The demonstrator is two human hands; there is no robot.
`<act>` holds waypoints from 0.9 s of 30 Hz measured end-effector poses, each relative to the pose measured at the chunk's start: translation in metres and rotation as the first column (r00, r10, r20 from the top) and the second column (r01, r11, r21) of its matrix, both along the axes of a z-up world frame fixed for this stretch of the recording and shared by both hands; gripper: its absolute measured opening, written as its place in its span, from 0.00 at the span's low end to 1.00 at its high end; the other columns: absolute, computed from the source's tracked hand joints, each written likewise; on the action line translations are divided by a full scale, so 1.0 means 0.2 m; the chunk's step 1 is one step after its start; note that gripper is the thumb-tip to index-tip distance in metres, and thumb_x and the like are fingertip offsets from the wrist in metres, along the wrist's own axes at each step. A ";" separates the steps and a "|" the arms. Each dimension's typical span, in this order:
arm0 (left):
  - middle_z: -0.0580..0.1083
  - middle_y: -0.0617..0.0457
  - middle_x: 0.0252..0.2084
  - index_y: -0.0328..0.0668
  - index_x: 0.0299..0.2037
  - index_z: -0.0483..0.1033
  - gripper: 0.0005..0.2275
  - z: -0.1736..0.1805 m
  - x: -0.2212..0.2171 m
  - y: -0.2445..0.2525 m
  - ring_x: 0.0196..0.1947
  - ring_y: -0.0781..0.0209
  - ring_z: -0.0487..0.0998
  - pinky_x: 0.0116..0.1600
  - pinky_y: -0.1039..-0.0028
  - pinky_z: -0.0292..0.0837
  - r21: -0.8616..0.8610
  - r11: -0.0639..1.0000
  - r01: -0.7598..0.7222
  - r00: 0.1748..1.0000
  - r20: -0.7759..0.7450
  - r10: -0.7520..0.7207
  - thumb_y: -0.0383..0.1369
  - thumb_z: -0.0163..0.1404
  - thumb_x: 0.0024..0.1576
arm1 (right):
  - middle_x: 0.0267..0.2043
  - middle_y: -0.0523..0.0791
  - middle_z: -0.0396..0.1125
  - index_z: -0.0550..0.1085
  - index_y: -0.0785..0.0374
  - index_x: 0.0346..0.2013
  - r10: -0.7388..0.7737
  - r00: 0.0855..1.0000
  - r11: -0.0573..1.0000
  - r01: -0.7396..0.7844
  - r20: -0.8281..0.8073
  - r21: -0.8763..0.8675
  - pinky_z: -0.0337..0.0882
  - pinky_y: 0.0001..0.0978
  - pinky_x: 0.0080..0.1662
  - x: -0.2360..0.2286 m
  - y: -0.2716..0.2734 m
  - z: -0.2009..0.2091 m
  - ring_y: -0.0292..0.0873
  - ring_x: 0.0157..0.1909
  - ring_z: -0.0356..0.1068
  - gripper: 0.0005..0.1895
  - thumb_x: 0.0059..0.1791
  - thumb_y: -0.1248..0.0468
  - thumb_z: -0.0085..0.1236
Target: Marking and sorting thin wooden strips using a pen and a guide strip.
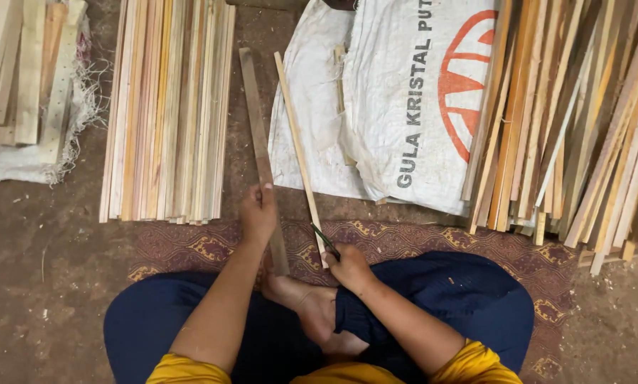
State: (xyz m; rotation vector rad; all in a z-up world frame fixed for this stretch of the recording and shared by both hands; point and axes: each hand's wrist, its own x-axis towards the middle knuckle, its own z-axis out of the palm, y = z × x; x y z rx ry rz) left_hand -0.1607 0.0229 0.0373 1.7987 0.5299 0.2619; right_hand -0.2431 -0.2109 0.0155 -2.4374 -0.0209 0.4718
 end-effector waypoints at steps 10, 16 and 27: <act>0.78 0.40 0.30 0.36 0.43 0.80 0.12 0.02 -0.01 -0.07 0.33 0.51 0.81 0.37 0.63 0.74 -0.007 1.000 -0.005 1.000 0.031 0.005 0.39 0.50 0.65 | 0.31 0.56 0.76 0.79 0.63 0.40 0.038 0.999 0.999 -0.038 -0.014 -0.002 0.76 0.53 0.45 0.05 -0.01 0.19 0.63 0.43 0.77 0.19 0.44 0.52 0.67; 0.77 0.35 0.32 0.35 0.40 0.79 0.12 -0.02 0.02 -0.25 0.37 0.46 0.80 0.42 0.59 0.73 -0.061 0.998 -0.018 0.999 0.029 0.019 0.38 0.49 0.65 | 0.11 0.44 0.67 0.81 0.64 0.36 -0.099 0.985 0.848 0.158 -0.141 0.506 0.74 0.30 0.31 0.00 0.12 0.53 0.40 0.17 0.71 0.12 0.51 0.56 0.61; 0.79 0.43 0.33 0.42 0.40 0.79 0.12 -0.11 0.39 -0.26 0.38 0.47 0.81 0.41 0.61 0.74 0.013 1.000 -0.010 1.000 0.009 0.009 0.42 0.52 0.63 | 0.10 0.41 0.69 0.77 0.62 0.29 0.013 0.977 0.902 0.079 -0.211 0.424 0.70 0.21 0.26 0.01 0.11 0.44 0.34 0.16 0.71 0.08 0.49 0.61 0.62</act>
